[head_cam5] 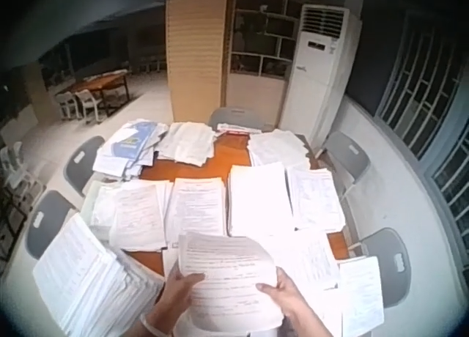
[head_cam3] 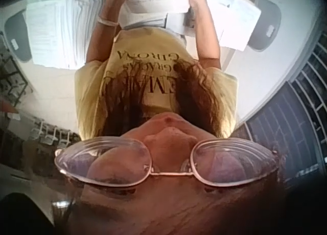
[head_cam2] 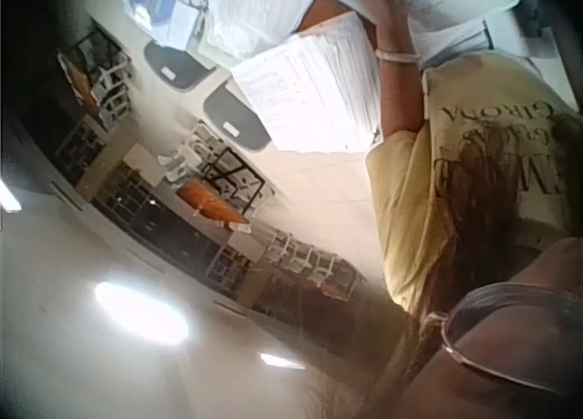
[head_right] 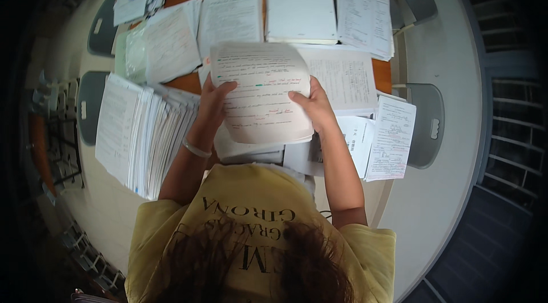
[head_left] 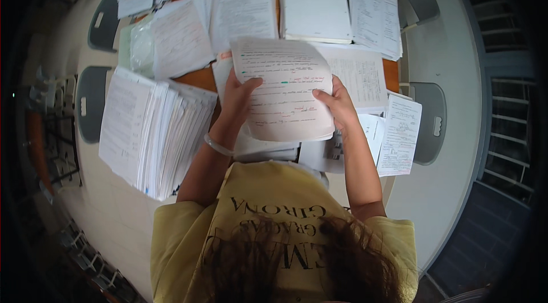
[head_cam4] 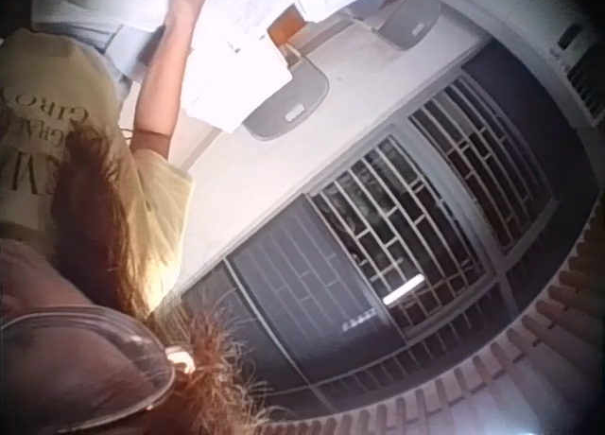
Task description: Sort and organize a large pile of documents and pamphlets on a table.
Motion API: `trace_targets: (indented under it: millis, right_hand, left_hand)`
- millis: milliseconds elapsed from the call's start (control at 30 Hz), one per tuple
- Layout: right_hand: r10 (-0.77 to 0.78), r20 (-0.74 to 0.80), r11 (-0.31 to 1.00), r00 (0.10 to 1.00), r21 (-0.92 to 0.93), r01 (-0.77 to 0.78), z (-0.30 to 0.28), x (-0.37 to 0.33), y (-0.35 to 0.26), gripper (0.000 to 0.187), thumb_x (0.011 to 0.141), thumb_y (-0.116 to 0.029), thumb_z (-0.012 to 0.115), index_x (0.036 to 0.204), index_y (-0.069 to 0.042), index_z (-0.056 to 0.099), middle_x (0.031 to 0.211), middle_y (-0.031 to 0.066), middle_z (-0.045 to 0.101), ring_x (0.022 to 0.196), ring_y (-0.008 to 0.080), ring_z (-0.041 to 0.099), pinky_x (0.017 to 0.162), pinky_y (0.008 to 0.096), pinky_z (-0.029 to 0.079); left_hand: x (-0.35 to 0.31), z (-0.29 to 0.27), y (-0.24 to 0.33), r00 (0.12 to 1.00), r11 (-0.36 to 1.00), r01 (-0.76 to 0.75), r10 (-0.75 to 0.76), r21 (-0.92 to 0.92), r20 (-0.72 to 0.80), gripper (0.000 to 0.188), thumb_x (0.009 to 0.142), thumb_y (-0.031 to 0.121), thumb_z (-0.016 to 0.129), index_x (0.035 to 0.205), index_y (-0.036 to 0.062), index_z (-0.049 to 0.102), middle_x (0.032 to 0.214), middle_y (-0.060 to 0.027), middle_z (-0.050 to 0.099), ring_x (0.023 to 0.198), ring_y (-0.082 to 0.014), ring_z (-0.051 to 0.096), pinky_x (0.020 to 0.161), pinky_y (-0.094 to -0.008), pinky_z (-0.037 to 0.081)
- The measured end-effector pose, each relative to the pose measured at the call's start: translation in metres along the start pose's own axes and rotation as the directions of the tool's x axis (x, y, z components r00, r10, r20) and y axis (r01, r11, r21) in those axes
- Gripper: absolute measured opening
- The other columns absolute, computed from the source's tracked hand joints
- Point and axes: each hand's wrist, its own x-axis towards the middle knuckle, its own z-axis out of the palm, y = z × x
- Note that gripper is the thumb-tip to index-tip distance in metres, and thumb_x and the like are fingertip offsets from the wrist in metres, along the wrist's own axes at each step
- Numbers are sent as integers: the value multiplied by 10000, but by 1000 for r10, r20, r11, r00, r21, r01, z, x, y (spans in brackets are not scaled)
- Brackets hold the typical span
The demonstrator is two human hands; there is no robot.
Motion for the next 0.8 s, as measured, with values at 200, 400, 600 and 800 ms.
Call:
trace_targets:
  millis: [200,400,600,800]
  right_hand:
    - [-186,-68,982,980,-54,183,-24,63,-63,440,786,65,595,1196,24,442,1063,125,603,949,169,587,828,273,477]
    - [-281,-74,958,957,-78,275,-63,174,-110,452,773,50,605,1199,18,454,1061,124,611,934,174,598,829,279,475]
    - [-343,-220,742,913,-659,120,-126,283,-46,653,656,-116,717,1236,30,453,1088,206,603,994,292,600,882,338,458]
    - [-361,-281,420,889,-900,-114,-87,253,-75,686,675,-203,720,1272,-9,444,1307,225,442,1123,338,512,949,361,422]
  left_hand:
    - [85,52,46,998,967,-57,51,249,33,589,732,-77,511,1289,-8,331,1162,-158,517,1067,-243,525,924,-331,424]
    - [211,87,45,965,923,-250,214,292,150,488,777,-114,509,1239,-23,383,1141,-152,546,1023,-214,555,879,-305,466]
    - [280,78,-29,989,609,12,109,793,-98,648,717,-50,595,1316,-42,349,1113,-162,584,1015,-240,574,896,-285,450]
    - [276,68,-38,964,336,-12,255,942,-79,699,678,-7,633,1319,-45,358,1176,-192,559,1094,-293,547,949,-315,420]
